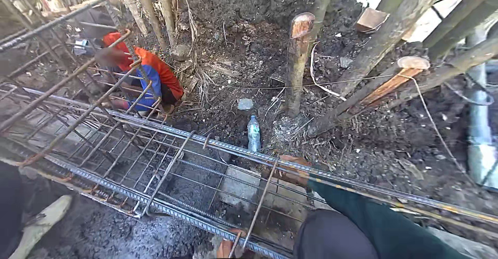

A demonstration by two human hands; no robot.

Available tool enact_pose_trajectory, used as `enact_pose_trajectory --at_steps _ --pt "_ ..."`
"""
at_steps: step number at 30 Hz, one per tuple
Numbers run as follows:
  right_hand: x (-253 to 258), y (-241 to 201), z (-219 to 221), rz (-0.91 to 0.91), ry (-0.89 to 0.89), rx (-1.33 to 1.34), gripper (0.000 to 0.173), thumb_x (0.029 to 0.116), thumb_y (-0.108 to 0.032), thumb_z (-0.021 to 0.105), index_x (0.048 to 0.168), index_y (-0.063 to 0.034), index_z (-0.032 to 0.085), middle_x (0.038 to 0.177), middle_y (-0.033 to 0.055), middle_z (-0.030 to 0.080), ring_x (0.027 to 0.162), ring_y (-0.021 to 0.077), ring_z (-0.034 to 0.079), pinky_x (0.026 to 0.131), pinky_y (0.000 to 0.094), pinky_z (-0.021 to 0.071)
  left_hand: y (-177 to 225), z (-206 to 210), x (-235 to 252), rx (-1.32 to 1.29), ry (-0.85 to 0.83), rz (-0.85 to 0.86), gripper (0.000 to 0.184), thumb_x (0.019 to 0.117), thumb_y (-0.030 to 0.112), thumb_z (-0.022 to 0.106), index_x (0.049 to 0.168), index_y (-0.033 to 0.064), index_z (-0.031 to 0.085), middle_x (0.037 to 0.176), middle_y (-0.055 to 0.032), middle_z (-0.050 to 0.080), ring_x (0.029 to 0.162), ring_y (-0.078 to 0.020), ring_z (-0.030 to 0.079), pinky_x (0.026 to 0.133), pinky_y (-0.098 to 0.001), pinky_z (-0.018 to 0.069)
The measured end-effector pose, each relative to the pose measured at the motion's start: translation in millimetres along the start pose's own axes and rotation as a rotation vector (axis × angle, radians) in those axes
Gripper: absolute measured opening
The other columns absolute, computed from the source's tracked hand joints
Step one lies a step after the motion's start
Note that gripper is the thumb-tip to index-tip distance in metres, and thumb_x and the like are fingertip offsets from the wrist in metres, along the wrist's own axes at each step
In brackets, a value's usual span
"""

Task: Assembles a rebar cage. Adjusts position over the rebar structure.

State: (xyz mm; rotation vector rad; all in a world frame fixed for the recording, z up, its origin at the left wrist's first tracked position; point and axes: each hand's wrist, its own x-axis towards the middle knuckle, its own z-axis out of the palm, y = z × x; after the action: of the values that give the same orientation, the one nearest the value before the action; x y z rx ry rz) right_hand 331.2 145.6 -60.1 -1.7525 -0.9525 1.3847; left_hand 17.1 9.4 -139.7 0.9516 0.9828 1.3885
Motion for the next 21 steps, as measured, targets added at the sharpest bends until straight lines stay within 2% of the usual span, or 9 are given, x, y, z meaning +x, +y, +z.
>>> enact_pose_trajectory --at_steps 2,4,6,8,11,14,16,19,21 --pt "27.5 26.4 -8.7 0.135 0.258 0.281 0.051 0.1137 -0.034 0.034 0.152 -0.0006 0.04 0.15 0.0248 0.048 0.131 0.0364 0.055 0.104 0.0525 0.0465 -11.3 1.6 2.8 -0.137 -0.088 -0.003 0.062 0.1099 0.046 0.021 0.111 0.0031 0.066 0.104 -0.0047 0.076 0.104 -0.0154 0.071 0.102 -0.0381 0.0543" --pt "35.8 21.4 12.1 0.131 0.398 0.363 0.056 0.1144 -0.037 0.03 0.154 0.0023 0.036 0.154 0.0269 0.043 0.133 0.0368 0.051 0.107 0.051 0.0433 -10.7 9.9 3.4 -0.279 -0.124 -0.026 0.069 0.1077 0.058 0.02 0.109 0.0108 0.071 0.103 -0.0056 0.078 0.102 -0.0181 0.074 0.098 -0.0371 0.0569" --pt "34.9 -2.0 68.1 -0.038 0.305 0.256 0.048 0.1144 -0.023 0.032 0.147 0.0118 0.042 0.144 0.0323 0.051 0.127 0.0342 0.057 0.107 0.0449 0.0457 -3.4 16.2 4.2 -0.335 -0.115 -0.033 0.072 0.105 0.064 0.022 0.108 0.0138 0.074 0.102 -0.0058 0.079 0.1 -0.0194 0.075 0.095 -0.0364 0.0588" --pt "55.1 -21.0 127.2 -0.208 0.251 0.265 0.043 0.113 -0.021 0.036 0.135 0.0121 0.052 0.127 0.0297 0.061 0.112 0.0299 0.063 0.097 0.0417 0.0519 3.6 28.8 7.8 -0.308 -0.166 -0.03 0.076 0.1025 0.07 0.021 0.11 0.0148 0.072 0.104 -0.0036 0.078 0.103 -0.0181 0.074 0.098 -0.0365 0.0572" --pt "54.5 -52.2 174.5 -0.12 0.005 0.3 0.053 0.1133 -0.035 0.034 0.131 0.007 0.061 0.123 0.0226 0.069 0.115 0.0274 0.066 0.103 0.0426 0.0496 19.0 47.1 7.1 -0.218 -0.224 -0.041 0.083 0.0963 0.078 0.02 0.105 0.0143 0.073 0.097 -0.0007 0.079 0.096 -0.0137 0.075 0.094 -0.034 0.0585" --pt "53.3 -48.1 165.7 -0.031 -0.147 0.169 0.051 0.1137 -0.035 0.034 0.126 0.0067 0.061 0.114 0.0185 0.072 0.103 0.0202 0.069 0.092 0.0351 0.0531 19.9 33.4 -2.1 -0.115 -0.058 -0.031 0.07 0.1066 0.061 0.025 0.1 0.0094 0.071 0.093 -0.0008 0.079 0.094 -0.0132 0.075 0.094 -0.035 0.0591" --pt "39.9 -62.5 154.5 0.031 -0.06 -0.011 0.045 0.1139 -0.025 0.034 0.132 0.0087 0.059 0.127 0.0219 0.067 0.115 0.0222 0.065 0.103 0.035 0.0484 15.7 7.8 -10.2 -0.058 0.061 -0.061 0.062 0.1095 0.049 0.025 0.098 0.0071 0.07 0.095 -0.0001 0.077 0.097 -0.0124 0.073 0.097 -0.0358 0.057" --pt "18.9 -59.4 119.1 -0.112 -0.001 -0.279 0.038 0.1129 -0.022 0.039 0.134 0.0037 0.058 0.128 0.0211 0.064 0.117 0.0257 0.062 0.105 0.0424 0.0466 19.8 -33.2 -37.9 -0.014 -0.023 -0.035 0.064 0.1048 0.064 0.028 0.105 0.0192 0.073 0.108 0.0055 0.077 0.11 -0.009 0.069 0.104 -0.0332 0.0526" --pt "5.0 -51.7 95.7 -0.286 0.033 -0.452 0.034 0.1098 -0.015 0.048 0.133 0.0058 0.06 0.128 0.0261 0.065 0.12 0.0354 0.064 0.107 0.051 0.0472 27.8 -45.5 -60.9 0.069 -0.153 0.035 0.074 0.1042 0.067 0.028 0.11 0.0077 0.072 0.118 -0.007 0.074 0.124 -0.0177 0.063 0.115 -0.0391 0.0437"
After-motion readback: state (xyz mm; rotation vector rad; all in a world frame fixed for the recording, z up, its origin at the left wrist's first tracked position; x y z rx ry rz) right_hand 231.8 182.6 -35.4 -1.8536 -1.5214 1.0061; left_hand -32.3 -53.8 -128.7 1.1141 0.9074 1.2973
